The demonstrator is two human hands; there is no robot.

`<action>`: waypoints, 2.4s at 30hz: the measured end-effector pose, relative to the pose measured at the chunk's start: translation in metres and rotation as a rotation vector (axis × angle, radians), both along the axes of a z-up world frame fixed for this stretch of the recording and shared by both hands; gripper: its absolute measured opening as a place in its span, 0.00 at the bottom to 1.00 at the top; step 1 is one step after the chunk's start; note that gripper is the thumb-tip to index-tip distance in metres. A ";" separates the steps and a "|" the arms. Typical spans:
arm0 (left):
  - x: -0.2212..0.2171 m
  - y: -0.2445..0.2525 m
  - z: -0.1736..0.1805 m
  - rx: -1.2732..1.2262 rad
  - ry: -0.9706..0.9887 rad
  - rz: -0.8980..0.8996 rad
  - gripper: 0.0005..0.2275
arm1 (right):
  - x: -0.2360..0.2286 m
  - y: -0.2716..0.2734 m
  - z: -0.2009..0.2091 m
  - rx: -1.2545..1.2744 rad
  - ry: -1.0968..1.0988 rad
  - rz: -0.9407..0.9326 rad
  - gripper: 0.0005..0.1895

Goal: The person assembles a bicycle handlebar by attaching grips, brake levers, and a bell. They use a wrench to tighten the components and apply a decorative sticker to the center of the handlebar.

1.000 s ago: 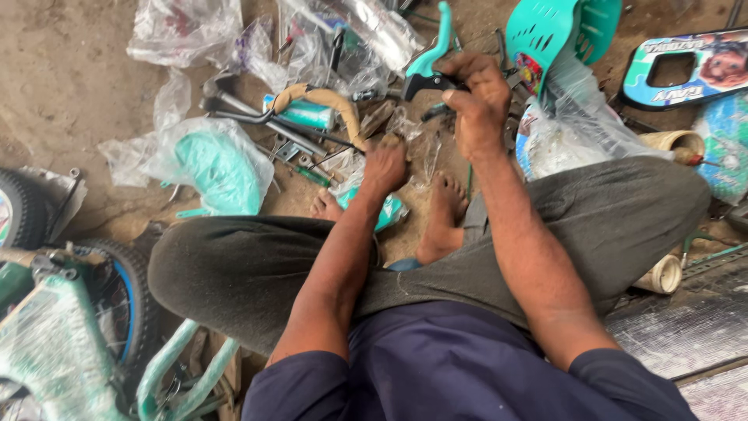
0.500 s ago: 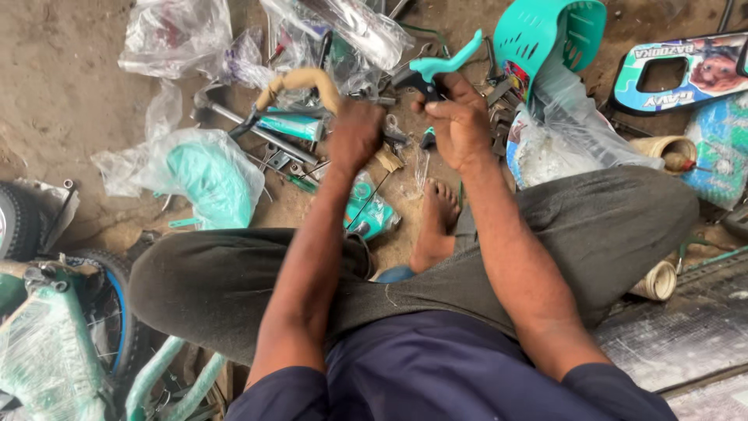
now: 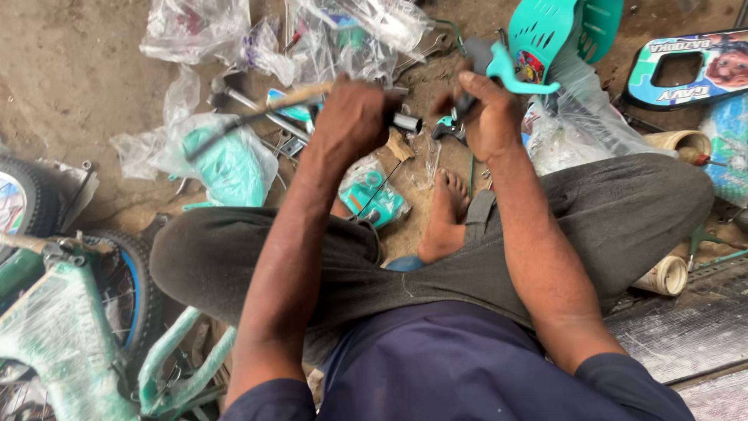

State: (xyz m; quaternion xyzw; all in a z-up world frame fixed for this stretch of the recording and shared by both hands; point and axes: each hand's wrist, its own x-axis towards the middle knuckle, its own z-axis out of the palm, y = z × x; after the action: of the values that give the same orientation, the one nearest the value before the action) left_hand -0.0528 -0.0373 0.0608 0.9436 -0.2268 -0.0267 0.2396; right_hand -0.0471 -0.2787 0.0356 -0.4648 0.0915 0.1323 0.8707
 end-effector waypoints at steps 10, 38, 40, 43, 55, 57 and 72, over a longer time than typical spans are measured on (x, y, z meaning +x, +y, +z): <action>-0.019 0.018 -0.090 -0.431 0.050 0.327 0.13 | -0.011 0.048 -0.014 -0.228 0.088 0.299 0.14; -0.059 -0.004 -0.126 -0.500 0.078 0.267 0.21 | 0.034 0.104 0.047 -1.207 -0.089 1.167 0.12; -0.055 -0.006 -0.124 -0.524 0.052 0.261 0.25 | 0.037 0.095 0.035 -1.097 -0.013 1.121 0.13; -0.061 -0.008 -0.119 -0.468 0.089 0.296 0.18 | 0.021 0.081 0.018 -0.896 0.465 0.898 0.16; -0.065 -0.024 -0.112 -0.427 0.157 0.310 0.34 | 0.027 0.057 0.019 -0.908 -0.893 1.069 0.11; -0.069 -0.025 -0.113 -0.403 0.140 0.326 0.33 | 0.020 0.052 0.011 -0.951 -1.277 0.978 0.07; -0.072 -0.004 -0.109 -0.572 -0.039 0.334 0.34 | 0.027 0.085 0.032 -1.137 -0.992 1.217 0.15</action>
State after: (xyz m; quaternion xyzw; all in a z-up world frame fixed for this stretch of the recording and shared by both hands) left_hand -0.1247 -0.0416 -0.0485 0.8627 -0.0720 0.0956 0.4913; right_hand -0.0199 -0.1935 0.0676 -0.7873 -0.4923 0.2850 0.2379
